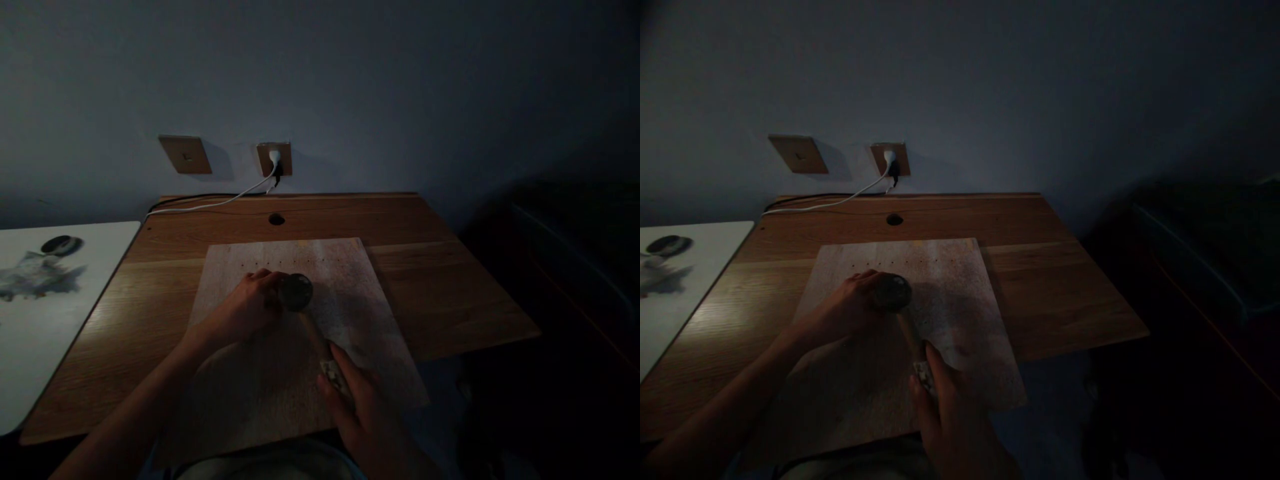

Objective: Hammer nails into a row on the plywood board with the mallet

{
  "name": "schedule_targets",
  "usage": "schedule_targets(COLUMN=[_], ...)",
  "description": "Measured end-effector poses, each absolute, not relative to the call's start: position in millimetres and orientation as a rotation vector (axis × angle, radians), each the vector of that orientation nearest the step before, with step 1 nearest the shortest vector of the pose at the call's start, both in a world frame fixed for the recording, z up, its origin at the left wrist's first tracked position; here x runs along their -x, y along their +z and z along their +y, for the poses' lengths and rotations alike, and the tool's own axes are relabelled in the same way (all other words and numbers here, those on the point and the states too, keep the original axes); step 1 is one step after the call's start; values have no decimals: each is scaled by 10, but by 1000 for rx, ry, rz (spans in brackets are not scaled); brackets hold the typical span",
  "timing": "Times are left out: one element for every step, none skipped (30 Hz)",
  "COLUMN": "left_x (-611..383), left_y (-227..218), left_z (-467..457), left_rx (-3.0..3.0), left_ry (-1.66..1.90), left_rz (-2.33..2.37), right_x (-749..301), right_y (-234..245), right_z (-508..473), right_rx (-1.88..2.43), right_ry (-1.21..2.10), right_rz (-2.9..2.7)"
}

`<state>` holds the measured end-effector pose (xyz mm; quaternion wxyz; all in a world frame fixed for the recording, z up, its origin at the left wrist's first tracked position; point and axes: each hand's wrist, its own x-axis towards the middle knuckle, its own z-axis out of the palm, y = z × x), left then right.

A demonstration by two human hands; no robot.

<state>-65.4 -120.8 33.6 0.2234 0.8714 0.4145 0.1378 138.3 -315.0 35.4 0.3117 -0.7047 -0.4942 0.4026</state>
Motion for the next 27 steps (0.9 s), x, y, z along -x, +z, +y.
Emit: schedule_targets(left_x=[656, 658, 661, 666, 673, 680, 688, 694, 698, 699, 696, 690, 683, 675, 672, 674, 685, 704, 729, 755, 778, 790, 786, 764, 724, 670, 606], left_y=[335, 332, 327, 320, 312, 302, 293, 286, 281, 279, 282, 289, 299, 314, 333, 354, 377, 402, 427, 452, 476, 499, 521, 542, 560, 577, 590], left_z=[-1208, -1207, -1206, -1205, -1205, -1205, -1207, -1209, -1212, -1215, -1217, -1219, -1220, -1220, -1220, -1221, -1223, -1226, -1231, -1238, -1246, -1255, -1263, -1271, -1277, -1282, -1286], left_rx=[-2410, -2413, -2413, -2412, -2409, -2407, -2405, -2402, -2395, -2384, -2372, -2361, -2355, -2352, -2350, -2344, -2336, -2328, -2324, -2328, -2343, -2369, -2403, -2441, -2479, -2513, -2540], left_ry=[382, 384, 387, 384, 382, 381, 381, 384, 390, 397, 402, 403, 400, 396, 390, 390, 398, 415, 439, 467, 493, 505, 494, 454, 389, 311, 233], left_rz=[1131, 1119, 1114, 1109, 1104, 1097, 1091, 1086, 1082, 1084, 1091, 1097, 1099, 1096, 1087, 1077, 1067, 1063, 1060, 1061, 1069, 1084, 1106, 1130, 1154, 1170, 1174], right_x=[-1386, -1391, -1396, -1402, -1410, -1419, -1429, -1439, -1449, -1457, -1464, -1469, -1473, -1475, -1477, -1477, -1478, -1480, -1482, -1485, -1488, -1492, -1496, -1499, -1502, -1505, -1508], right_y=[374, 390, 402, 410, 414, 414, 413, 410, 408, 406, 405, 406, 408, 411, 415, 420, 425, 430, 435, 439, 443, 446, 447, 448, 447, 446, 443], right_z=[-3144, -3145, -3152, -3165, -3180, -3196, -3210, -3221, -3229, -3234, -3236, -3237, -3236, -3235, -3233, -3231, -3229, -3227, -3225, -3224, -3224, -3224, -3226, -3230, -3236, -3243, -3252], right_rx=[1860, 1856, 1847, 1838, 1833, 1833, 1835, 1838, 1839, 1836, 1833, 1830, 1831, 1835, 1838, 1840, 1840, 1838, 1834, 1828, 1824, 1822, 1824, 1827, 1831, 1834, 1836], right_ry=[1083, 1092, 1090, 1081, 1070, 1064, 1067, 1081, 1101, 1121, 1139, 1151, 1160, 1168, 1178, 1187, 1194, 1199, 1204, 1208, 1212, 1216, 1220, 1216, 1204, 1184, 1158], right_rz=[-1294, -1269, -1237, -1201, -1163, -1125, -1087, -1051, -1021, -996, -977, -964, -955, -950, -950, -952, -953, -954, -955, -955, -955, -955, -954, -953, -953, -954, -956])
